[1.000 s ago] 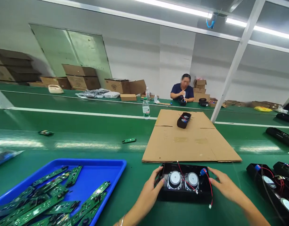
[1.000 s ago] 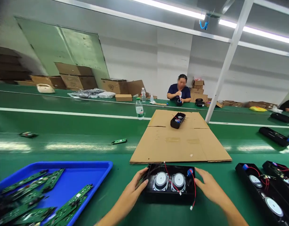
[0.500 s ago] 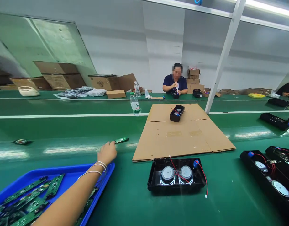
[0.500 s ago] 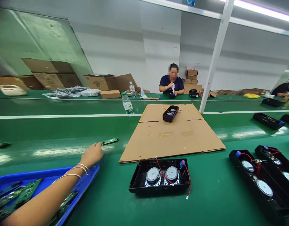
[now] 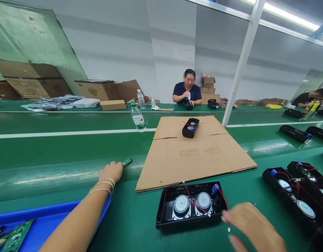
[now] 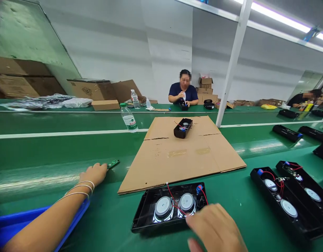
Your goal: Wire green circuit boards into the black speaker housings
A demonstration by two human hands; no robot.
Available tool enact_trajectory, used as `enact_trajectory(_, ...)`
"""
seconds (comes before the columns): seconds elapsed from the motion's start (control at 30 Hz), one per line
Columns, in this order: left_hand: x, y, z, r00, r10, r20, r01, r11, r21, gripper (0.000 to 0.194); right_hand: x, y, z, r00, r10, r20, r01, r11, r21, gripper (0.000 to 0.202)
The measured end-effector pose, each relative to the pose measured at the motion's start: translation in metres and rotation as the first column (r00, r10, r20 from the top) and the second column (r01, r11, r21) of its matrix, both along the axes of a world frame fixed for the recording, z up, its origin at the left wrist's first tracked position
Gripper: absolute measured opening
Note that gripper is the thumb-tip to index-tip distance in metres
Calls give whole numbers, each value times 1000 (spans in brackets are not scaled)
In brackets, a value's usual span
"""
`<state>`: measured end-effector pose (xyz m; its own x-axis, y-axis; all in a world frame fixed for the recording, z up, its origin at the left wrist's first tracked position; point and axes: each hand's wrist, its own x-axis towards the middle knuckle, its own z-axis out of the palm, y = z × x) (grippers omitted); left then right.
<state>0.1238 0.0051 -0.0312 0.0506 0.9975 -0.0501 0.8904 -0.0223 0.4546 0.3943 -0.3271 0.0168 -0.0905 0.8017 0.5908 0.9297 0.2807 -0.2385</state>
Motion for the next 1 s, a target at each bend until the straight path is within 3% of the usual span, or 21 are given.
enact_trajectory(0.07,8,-3,6,997,10,77,-9,1000,-14,25,-2,21,-7,991,-36,131,59,983,-174,20)
enact_trajectory(0.17,24,-10,16,968,30,251,-21,999,-38,22,-5,47,-25,949,-93,301,224,870,-438,15)
enact_trajectory(0.3,45,-47,26,818,-7,575,63,995,-77,28,-3,60,-31,960,54,275,145,743,-654,12)
enact_trajectory(0.37,52,-75,27,699,-40,714,148,985,-89,40,-1,60,-25,970,45,240,129,741,-659,16)
enact_trajectory(0.43,58,-101,23,601,-48,798,204,974,-95,50,-3,59,-18,977,-48,210,176,741,-648,18)
enact_trajectory(0.5,64,-118,17,535,-37,844,217,972,-95,53,-11,57,-15,976,-133,172,215,717,-664,23)
enact_trajectory(0.57,71,-126,9,490,-15,872,221,969,-107,52,-24,55,-18,987,-105,124,162,665,-729,39)
enact_trajectory(0.67,77,-132,-1,454,21,891,265,951,-157,48,-41,52,-27,999,-7,39,35,586,-809,53)
enact_trajectory(0.77,72,-144,-1,464,44,885,327,920,-217,40,-42,48,-36,998,-57,6,40,621,-783,36)
enact_trajectory(0.9,51,-167,13,504,94,859,464,809,-360,29,-17,33,-47,973,-208,100,214,650,-729,36)
enact_trajectory(1.0,41,-176,26,442,156,883,524,755,-395,29,16,15,-60,928,-327,178,354,623,-697,23)
